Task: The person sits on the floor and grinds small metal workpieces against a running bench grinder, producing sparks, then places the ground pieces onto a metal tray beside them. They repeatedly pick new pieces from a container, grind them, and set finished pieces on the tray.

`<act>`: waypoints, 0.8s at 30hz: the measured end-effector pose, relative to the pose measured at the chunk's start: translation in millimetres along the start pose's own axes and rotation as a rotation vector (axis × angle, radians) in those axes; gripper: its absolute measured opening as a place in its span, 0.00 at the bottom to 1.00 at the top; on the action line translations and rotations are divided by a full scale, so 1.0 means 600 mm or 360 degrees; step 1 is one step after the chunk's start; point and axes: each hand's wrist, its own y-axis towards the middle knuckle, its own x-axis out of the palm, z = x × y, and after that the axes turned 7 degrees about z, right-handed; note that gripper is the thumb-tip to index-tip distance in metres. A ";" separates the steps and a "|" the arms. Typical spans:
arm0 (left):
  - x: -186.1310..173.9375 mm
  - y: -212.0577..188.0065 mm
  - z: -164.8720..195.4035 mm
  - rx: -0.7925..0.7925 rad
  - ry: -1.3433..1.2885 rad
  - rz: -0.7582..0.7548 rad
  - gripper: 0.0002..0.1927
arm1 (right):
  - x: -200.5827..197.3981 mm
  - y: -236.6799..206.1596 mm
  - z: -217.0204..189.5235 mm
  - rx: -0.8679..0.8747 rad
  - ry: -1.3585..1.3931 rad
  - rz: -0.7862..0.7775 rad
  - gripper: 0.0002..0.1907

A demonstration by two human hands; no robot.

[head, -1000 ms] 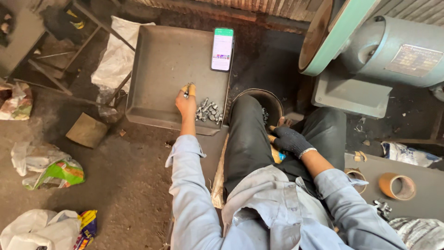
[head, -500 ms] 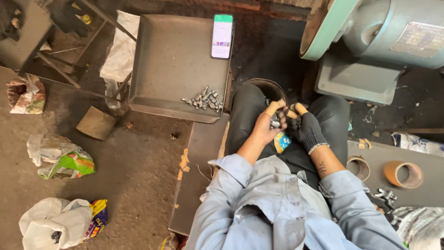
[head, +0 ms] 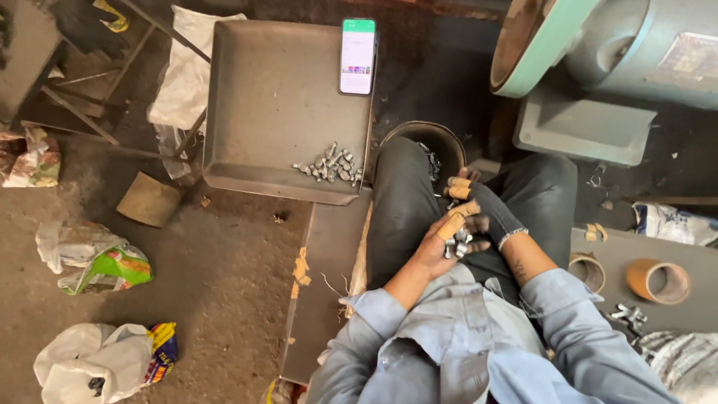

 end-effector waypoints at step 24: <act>0.057 0.068 0.087 0.0190 -0.0097 0.0372 0.12 | -0.008 -0.007 -0.038 0.0626 0.1223 0.0049 0.05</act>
